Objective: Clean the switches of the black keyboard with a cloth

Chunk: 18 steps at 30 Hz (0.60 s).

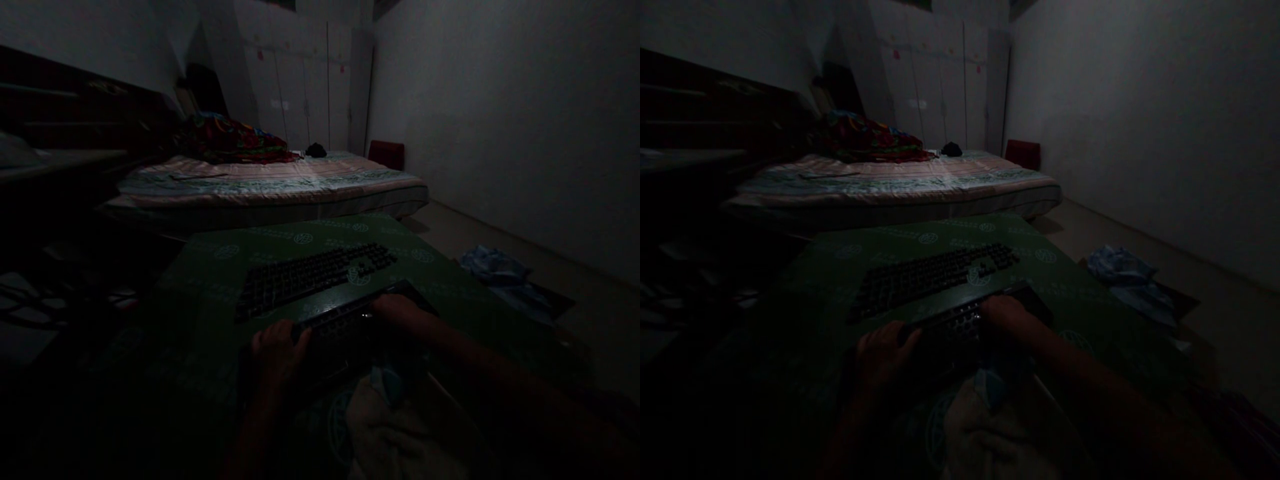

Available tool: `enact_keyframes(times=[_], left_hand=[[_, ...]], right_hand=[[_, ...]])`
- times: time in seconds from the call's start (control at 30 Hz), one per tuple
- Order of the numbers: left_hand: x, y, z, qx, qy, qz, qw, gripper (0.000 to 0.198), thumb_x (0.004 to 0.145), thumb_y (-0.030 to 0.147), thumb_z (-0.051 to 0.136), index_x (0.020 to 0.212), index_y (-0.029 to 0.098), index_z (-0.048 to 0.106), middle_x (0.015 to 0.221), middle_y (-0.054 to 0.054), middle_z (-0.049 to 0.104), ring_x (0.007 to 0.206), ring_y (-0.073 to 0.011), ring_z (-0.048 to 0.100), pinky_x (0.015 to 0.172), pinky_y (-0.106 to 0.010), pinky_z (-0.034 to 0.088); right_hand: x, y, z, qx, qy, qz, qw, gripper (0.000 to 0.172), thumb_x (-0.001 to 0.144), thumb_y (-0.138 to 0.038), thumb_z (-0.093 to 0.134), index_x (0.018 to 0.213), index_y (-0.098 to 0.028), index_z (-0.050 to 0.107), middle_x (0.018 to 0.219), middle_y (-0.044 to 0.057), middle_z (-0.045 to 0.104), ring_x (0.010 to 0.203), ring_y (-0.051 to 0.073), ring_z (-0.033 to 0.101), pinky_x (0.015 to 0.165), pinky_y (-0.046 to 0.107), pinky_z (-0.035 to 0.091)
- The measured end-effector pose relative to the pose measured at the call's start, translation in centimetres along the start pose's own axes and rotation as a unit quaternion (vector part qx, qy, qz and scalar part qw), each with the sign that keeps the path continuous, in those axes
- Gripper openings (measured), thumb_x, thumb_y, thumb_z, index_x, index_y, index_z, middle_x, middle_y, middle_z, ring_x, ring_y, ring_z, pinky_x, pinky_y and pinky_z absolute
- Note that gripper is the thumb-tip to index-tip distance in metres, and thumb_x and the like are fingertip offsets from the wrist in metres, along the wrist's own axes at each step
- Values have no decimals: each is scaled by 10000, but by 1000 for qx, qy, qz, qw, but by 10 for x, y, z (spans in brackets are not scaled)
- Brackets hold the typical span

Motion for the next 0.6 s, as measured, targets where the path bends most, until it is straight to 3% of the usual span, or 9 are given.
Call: enact_keyframes(times=[0.43, 0.6], left_hand=[[-2, 3, -2, 2, -1, 5, 1000, 324, 826, 436, 419, 871, 173, 602, 935, -91, 674, 949, -252, 582, 889, -405, 323], [-1, 0, 3, -5, 3, 8, 1000, 339, 826, 444, 418, 878, 163, 600, 932, -89, 671, 942, -252, 581, 891, -410, 314]], right_hand=[[2, -13, 1, -28, 9, 18, 999, 328, 844, -146, 414, 1085, -132, 636, 1081, 180, 662, 977, 235, 640, 749, 264, 480], [10, -20, 3, -52, -1, 20, 998, 285, 848, -161, 432, 999, -118, 670, 1001, 187, 685, 926, 231, 661, 748, 272, 492]])
Point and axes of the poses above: each hand's wrist, its own x-axis towards the middle knuckle, its own z-axis out of the palm, y = z × x, the point moved 1 cm from there along x, towards the middle knuckle
